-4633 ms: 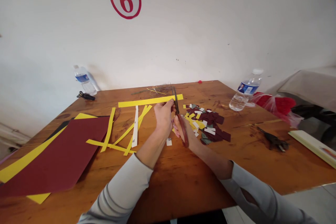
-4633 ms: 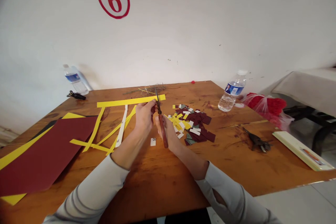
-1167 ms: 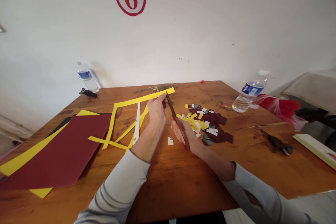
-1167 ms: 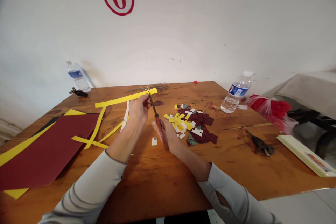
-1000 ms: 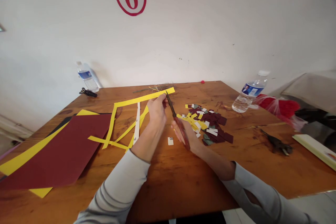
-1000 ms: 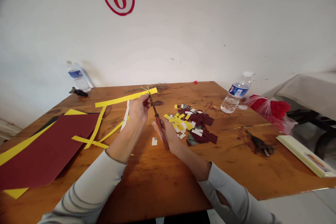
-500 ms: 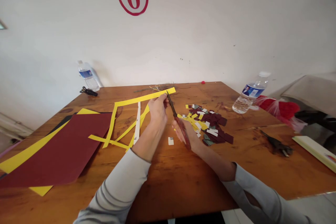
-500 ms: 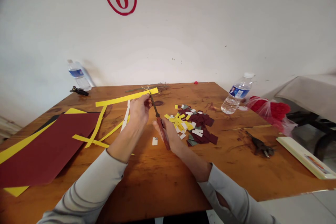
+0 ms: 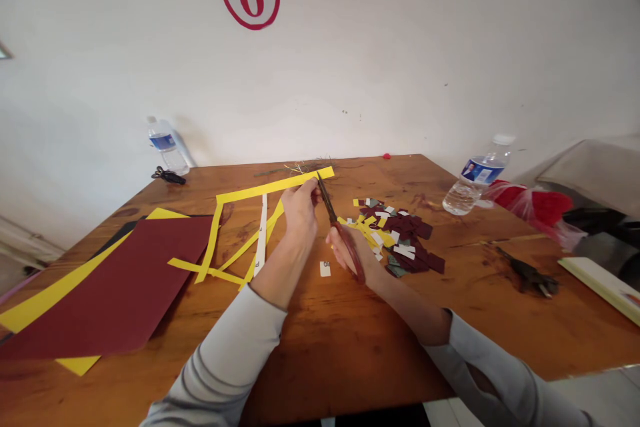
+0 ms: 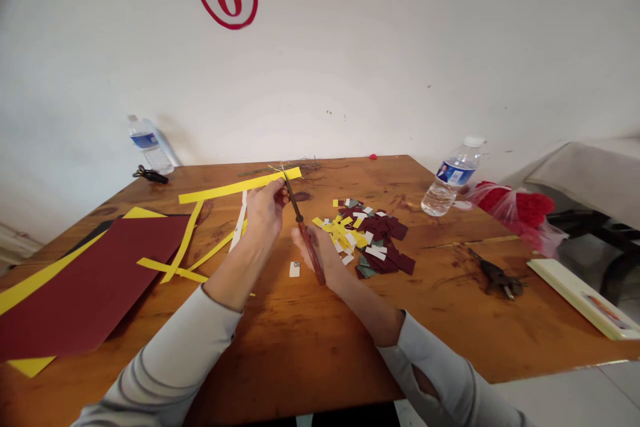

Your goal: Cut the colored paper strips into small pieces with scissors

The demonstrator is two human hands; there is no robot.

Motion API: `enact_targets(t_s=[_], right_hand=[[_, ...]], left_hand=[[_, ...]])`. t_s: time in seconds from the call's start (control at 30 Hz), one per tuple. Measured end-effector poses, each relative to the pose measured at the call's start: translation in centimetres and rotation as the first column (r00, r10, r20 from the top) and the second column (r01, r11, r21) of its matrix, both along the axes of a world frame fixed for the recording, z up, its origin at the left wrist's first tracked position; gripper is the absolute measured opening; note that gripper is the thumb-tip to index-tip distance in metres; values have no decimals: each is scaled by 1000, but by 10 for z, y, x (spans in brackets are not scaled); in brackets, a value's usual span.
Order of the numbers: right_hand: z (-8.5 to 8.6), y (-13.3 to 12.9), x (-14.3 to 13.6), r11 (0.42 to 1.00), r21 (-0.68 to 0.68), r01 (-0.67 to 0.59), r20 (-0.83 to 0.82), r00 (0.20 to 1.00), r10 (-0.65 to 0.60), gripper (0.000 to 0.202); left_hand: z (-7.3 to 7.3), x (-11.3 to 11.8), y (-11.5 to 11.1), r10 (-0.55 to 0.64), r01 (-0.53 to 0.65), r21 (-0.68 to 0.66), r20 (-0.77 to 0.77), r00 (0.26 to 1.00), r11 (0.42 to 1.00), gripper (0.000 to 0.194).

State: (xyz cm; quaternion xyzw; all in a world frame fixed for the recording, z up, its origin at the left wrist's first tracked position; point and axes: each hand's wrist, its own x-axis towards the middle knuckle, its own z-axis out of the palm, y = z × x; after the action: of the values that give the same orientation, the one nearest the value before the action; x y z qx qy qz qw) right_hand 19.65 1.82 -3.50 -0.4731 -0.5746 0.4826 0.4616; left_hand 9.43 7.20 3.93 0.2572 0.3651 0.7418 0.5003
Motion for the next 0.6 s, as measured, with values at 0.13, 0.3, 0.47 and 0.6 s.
enact_targets(t_s=[0.13,0.3,0.47,0.6], right_hand=[[2,-1,-1,995,-87,-47,-64,997,41,44],[-8,3,-1,999,-31,8,-46,999,-9,51],[-14,5,0,1000,22,21,-3,1000,-21,52],[-13,6,1,1000,15,17,16,1000,-17,51]], left_hand=[[1,1,-1,1,-1,-3,10,1000,1000,20],[-1,0,0,-7,7,11,-4,1000,1000,20],[-1,0,0,-26,26,21,-7,1000,999,19],[0,0,-1,-30,29,30,24,999,999,18]])
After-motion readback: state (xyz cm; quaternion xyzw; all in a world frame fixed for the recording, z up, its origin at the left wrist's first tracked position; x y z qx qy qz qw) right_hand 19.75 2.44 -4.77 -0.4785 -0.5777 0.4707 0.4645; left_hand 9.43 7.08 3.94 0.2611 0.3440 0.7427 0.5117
